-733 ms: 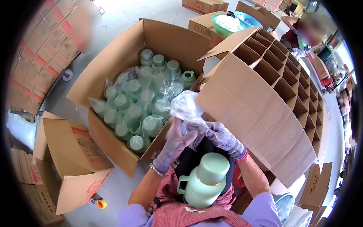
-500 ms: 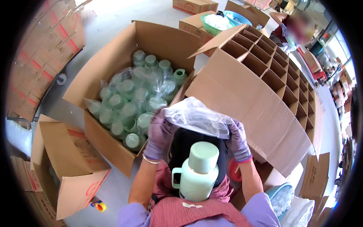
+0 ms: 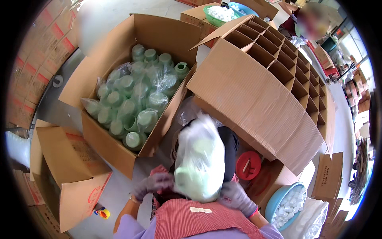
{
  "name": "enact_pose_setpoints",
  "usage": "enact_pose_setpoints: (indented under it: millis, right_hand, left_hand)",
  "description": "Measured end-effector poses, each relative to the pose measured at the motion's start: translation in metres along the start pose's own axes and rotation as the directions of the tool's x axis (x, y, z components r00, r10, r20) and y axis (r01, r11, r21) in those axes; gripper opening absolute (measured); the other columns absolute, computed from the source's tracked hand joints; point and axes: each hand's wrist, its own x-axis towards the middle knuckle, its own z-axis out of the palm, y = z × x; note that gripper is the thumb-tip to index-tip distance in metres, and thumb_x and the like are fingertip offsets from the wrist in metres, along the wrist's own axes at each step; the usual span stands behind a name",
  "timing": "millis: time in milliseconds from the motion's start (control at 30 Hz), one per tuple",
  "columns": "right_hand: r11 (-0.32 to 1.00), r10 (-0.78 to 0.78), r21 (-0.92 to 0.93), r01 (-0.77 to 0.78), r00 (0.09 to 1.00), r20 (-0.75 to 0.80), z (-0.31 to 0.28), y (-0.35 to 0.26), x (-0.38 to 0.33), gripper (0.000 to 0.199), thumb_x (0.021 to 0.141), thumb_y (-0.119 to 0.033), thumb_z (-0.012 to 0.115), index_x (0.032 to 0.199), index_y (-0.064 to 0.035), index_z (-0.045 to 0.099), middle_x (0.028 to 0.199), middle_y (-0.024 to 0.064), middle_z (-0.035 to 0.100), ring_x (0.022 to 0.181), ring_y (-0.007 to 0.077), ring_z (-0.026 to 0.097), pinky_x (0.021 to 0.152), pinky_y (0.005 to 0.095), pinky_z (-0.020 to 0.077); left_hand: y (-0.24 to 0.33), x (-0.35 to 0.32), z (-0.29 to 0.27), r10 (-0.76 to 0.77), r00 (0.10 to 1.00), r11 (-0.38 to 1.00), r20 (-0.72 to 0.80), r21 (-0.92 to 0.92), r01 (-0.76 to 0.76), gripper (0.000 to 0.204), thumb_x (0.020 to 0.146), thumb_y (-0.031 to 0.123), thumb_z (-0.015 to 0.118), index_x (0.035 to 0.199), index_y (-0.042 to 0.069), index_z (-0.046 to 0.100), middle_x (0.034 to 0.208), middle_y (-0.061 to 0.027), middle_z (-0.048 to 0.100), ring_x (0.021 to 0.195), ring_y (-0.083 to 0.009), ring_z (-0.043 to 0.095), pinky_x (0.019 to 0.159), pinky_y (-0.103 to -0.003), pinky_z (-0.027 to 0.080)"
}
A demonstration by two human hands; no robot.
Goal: The person assembles light green kettles by inserting a small wooden stick into the spout, screwing on the lid, and placing them into a compartmentalized cardboard box. The person also handles plastic bags and packing materials while working in a warehouse setting.
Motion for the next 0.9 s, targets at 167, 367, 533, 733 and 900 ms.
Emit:
enact_pose_setpoints:
  millis: [167, 367, 533, 733, 900]
  right_hand:
    - [0.998, 0.055, -0.010, -0.054, 0.970, 0.237, 0.023, -0.002, -0.014, 0.028, 0.089, -0.034, 0.060, 0.083, -0.0078, 0.066, 0.082, 0.0110, 0.061, 0.081, 0.0285, 0.061, 0.074, 0.0423, 0.0482]
    - [0.994, 0.002, -0.110, 0.010, 0.994, 0.113, 0.031, 0.002, -0.006, 0.026, 0.090, -0.032, 0.059, 0.087, -0.0073, 0.065, 0.091, 0.0110, 0.062, 0.081, 0.0295, 0.061, 0.068, 0.0422, 0.0488]
    - [0.943, 0.019, 0.331, -0.039, 0.998, 0.063, 0.032, 0.001, 0.030, 0.022, 0.086, -0.017, 0.068, 0.101, -0.0017, 0.061, 0.108, 0.0185, 0.058, 0.099, 0.0357, 0.062, 0.084, 0.0392, 0.0522]
    - [0.976, -0.145, 0.098, 0.195, 0.916, -0.375, -0.037, -0.023, 0.208, 0.022, 0.084, -0.010, 0.067, 0.106, -0.0058, 0.068, 0.120, 0.0186, 0.057, 0.105, 0.0380, 0.057, 0.091, 0.0448, 0.0467]
    - [0.977, -0.162, 0.060, 0.202, 0.903, -0.397, -0.090, -0.011, 0.243, 0.033, 0.081, -0.005, 0.068, 0.114, -0.0069, 0.067, 0.121, 0.0167, 0.059, 0.105, 0.0350, 0.060, 0.092, 0.0437, 0.0472]
  left_hand:
    - [0.023, -0.007, 0.000, -0.042, 0.998, 0.986, -0.045, -0.162, 0.034, 0.027, 0.091, 0.019, 0.063, 0.110, 0.001, 0.065, 0.111, -0.0132, 0.066, 0.107, -0.0232, 0.062, 0.100, -0.033, 0.045]
    - [0.052, 0.021, -0.004, -0.056, 0.992, 0.960, -0.111, 0.267, 0.084, 0.041, 0.087, 0.022, 0.065, 0.124, 0.005, 0.062, 0.102, -0.0140, 0.071, 0.086, -0.0286, 0.066, 0.082, -0.034, 0.050]
    - [-0.027, -0.054, -0.014, 0.041, 0.949, 0.960, -0.312, 0.275, 0.049, 0.054, 0.093, 0.026, 0.065, 0.143, 0.011, 0.047, 0.146, -0.0088, 0.046, 0.131, -0.0257, 0.046, 0.108, -0.041, 0.039]
    - [-0.019, -0.008, -0.048, -0.196, 0.874, 0.264, -0.444, -0.883, -0.389, 0.058, 0.083, 0.016, 0.061, 0.137, 0.002, 0.046, 0.137, -0.0130, 0.054, 0.125, -0.0298, 0.052, 0.105, -0.045, 0.046]
    - [0.006, 0.110, -0.247, 0.056, 0.563, 0.384, -0.825, -0.502, -0.774, 0.033, 0.097, 0.018, 0.051, 0.124, 0.000, 0.057, 0.121, -0.0114, 0.065, 0.109, -0.0267, 0.064, 0.096, -0.042, 0.055]
